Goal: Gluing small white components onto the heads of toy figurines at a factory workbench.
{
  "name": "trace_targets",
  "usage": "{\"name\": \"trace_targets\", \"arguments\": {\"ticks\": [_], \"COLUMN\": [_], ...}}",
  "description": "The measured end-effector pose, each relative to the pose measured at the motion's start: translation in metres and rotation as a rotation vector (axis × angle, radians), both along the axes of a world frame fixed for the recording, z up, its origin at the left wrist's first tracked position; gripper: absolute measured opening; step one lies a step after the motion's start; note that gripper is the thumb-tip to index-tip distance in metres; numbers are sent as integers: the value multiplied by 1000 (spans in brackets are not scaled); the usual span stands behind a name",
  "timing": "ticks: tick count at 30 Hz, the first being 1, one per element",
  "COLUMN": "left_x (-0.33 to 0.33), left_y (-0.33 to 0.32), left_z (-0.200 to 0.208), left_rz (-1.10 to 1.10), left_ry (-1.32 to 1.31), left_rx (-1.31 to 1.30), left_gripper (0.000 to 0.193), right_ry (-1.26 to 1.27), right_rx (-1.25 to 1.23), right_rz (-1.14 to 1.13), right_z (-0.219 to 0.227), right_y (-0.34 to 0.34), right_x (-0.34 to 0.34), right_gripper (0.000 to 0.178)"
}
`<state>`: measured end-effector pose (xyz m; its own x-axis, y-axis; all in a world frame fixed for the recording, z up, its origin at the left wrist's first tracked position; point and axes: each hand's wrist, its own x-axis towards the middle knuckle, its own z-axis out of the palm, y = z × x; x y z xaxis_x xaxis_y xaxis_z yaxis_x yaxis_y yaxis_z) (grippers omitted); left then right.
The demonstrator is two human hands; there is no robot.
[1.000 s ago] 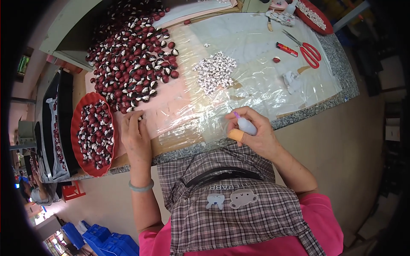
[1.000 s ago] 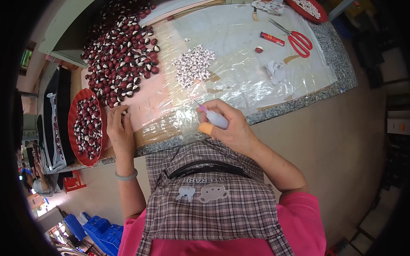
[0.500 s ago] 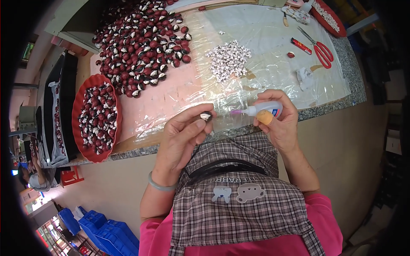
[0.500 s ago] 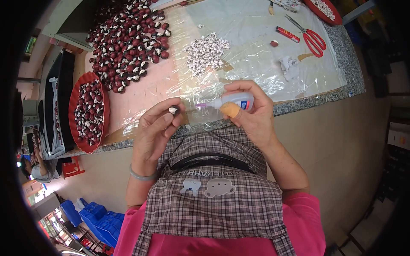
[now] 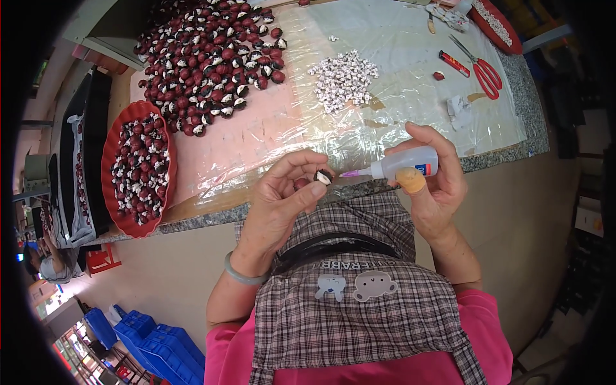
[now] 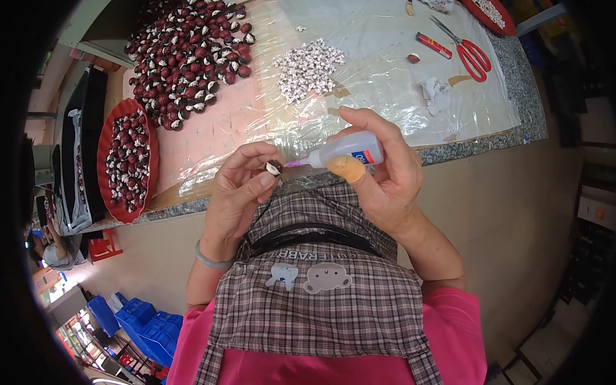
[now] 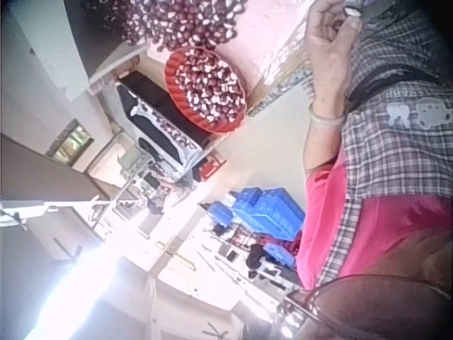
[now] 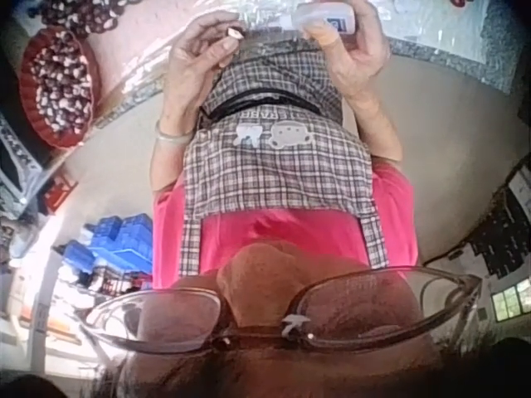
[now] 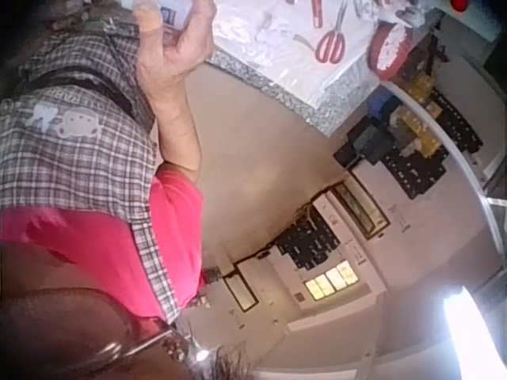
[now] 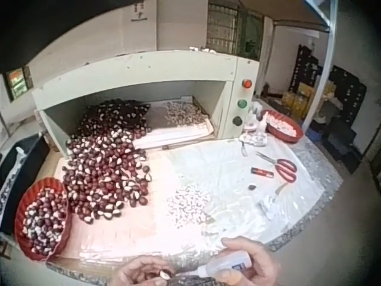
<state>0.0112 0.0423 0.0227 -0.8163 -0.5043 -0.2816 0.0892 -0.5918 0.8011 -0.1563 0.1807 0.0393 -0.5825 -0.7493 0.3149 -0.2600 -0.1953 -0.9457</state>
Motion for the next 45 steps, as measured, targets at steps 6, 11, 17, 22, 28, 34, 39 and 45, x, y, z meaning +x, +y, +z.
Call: {"name": "trace_targets", "arguments": {"ticks": [6, 11, 17, 22, 28, 34, 39, 45], "left_x": [2, 3, 3, 3, 3, 3, 9, 12], "left_y": [-1, -1, 0, 1, 0, -2, -10, -16], "left_z": [-9, -10, -12, -14, -16, -11, -10, -13], "left_rz": [-20, -33, -47, -53, -63, -71, -41, -32], "left_ry": [14, 1, -9, -13, -8, 4, -17, 56], "left_rx": [-47, -48, -49, -43, -45, -42, -11, 12], "left_gripper": [24, 25, 25, 25, 25, 25, 28, 26], "right_ry": [220, 291, 293, 307, 373, 49, -442, -527], "right_rx": [6, 8, 41, 77, 61, 5, -49, 176], "right_rz": [23, -34, -26, -32, -1, 24, 44, 57], "right_z": [0, 1, 3, 6, 6, 1, -8, -18], "right_y": [2, -1, -1, -1, 0, 3, -5, -24], "right_x": [-1, 1, 2, 4, 2, -5, -30, -49], "right_gripper": [51, 49, 48, 47, 46, 39, 31, 35]}}
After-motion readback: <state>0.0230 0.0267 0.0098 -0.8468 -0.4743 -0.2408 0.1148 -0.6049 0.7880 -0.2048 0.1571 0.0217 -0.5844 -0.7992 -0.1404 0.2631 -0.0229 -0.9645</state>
